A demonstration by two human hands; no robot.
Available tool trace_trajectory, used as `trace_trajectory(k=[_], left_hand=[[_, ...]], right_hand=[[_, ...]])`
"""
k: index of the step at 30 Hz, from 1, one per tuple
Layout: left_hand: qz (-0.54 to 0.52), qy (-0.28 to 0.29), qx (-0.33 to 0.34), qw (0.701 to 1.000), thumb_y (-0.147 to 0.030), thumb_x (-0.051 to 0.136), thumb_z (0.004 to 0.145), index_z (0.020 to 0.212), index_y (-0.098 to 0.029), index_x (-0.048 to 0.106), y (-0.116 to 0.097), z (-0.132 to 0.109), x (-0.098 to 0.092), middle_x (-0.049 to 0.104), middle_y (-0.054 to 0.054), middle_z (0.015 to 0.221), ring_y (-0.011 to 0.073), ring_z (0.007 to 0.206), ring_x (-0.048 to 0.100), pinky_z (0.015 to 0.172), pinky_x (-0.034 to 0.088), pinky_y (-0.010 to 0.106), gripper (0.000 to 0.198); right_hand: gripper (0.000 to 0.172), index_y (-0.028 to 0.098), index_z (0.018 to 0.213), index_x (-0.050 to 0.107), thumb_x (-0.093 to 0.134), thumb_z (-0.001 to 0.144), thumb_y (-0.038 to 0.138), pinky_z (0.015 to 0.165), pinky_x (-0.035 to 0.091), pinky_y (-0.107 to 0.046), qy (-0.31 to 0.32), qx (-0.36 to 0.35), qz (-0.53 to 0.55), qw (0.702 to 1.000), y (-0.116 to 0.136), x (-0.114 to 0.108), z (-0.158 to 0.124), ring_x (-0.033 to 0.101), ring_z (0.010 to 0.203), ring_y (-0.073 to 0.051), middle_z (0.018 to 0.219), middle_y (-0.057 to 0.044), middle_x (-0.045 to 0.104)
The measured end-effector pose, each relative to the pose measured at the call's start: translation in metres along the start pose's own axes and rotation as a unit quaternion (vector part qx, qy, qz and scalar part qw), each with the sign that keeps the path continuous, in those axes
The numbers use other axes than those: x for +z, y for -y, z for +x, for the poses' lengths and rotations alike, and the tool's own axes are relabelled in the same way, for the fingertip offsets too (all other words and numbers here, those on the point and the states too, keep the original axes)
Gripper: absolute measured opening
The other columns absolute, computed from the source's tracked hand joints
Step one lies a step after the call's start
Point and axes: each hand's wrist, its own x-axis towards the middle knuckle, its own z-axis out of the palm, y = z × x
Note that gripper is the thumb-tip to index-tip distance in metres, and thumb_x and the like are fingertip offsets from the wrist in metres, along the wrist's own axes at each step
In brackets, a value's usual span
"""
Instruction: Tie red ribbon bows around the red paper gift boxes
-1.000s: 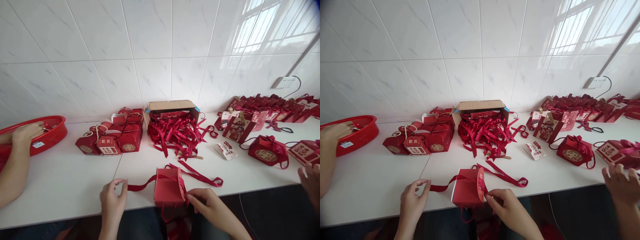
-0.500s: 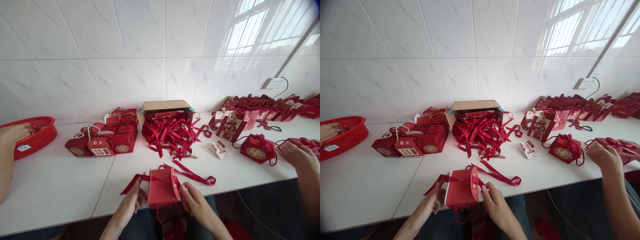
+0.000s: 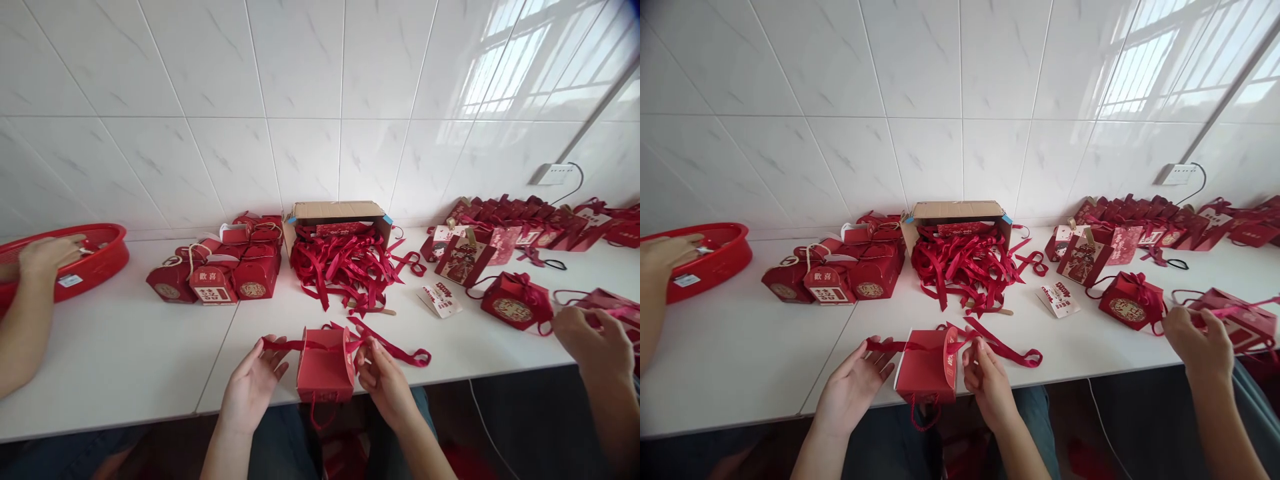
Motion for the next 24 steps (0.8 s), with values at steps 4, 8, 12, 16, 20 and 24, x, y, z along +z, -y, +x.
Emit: trace_trajectory(k=[4,8,12,16,20,24], left_hand=[[-0.007,-0.037,0.005,0.999,-0.021,0.046,0.091,0.090,-0.016,0.070,-0.005,-0.002,-0.003,0.070,0.008,0.094,0.0181,0.083,0.067,0.064,0.055,0.029,0.024],[-0.023,-0.033,0.026,0.999,-0.022,0.044,0.092,0.089,-0.017,0.069,-0.012,-0.005,-0.006,0.070,0.007,0.090,0.0185,0.081,0.068,0.063,0.056,0.030,0.026],[-0.036,-0.036,0.046,0.998,-0.019,0.045,0.091,0.086,-0.018,0.068,-0.016,-0.008,-0.007,0.069,0.006,0.087,0.0192,0.079,0.068,0.061,0.055,0.030,0.024],[-0.056,-0.058,0.052,0.995,-0.014,0.044,0.091,0.082,-0.019,0.066,-0.012,-0.007,-0.007,0.068,0.003,0.081,0.0173,0.072,0.067,0.059,0.054,0.029,0.024],[-0.060,-0.081,0.081,0.992,-0.016,0.046,0.090,0.083,-0.019,0.067,-0.008,-0.005,-0.007,0.066,0.002,0.077,0.0148,0.068,0.064,0.060,0.053,0.027,0.022],[-0.064,-0.090,0.161,0.981,-0.021,0.051,0.087,0.091,-0.020,0.069,-0.012,-0.008,-0.004,0.064,0.000,0.075,0.0113,0.062,0.060,0.056,0.050,0.023,0.018]], right_hand=[[0.028,0.023,0.090,0.062,0.068,0.078,0.048,0.049,0.034,-0.019,-0.029,-0.038,0.080,0.996,0.013,0.000,0.003,0.037,0.056,-0.006,0.088,-0.001,0.057],[0.021,0.025,0.089,0.066,0.068,0.080,0.043,0.053,0.039,-0.022,-0.051,-0.074,0.094,0.991,0.025,-0.004,0.003,0.043,0.061,-0.009,0.090,-0.001,0.061],[0.014,0.025,0.086,0.068,0.071,0.079,0.037,0.055,0.041,-0.022,-0.060,-0.095,0.114,0.987,0.028,-0.010,0.002,0.045,0.060,-0.007,0.088,0.001,0.062],[0.013,0.024,0.080,0.067,0.071,0.078,0.037,0.055,0.043,-0.024,-0.077,-0.118,0.077,0.987,0.023,-0.017,0.001,0.046,0.060,-0.008,0.090,0.000,0.062],[0.014,0.023,0.082,0.068,0.071,0.077,0.036,0.055,0.045,-0.025,-0.078,-0.102,0.072,0.989,0.018,-0.021,0.000,0.047,0.062,-0.010,0.083,0.000,0.061],[0.020,0.024,0.091,0.070,0.076,0.073,0.029,0.056,0.046,-0.021,-0.103,-0.083,0.120,0.984,0.019,-0.020,0.000,0.050,0.061,-0.008,0.067,0.004,0.056]])
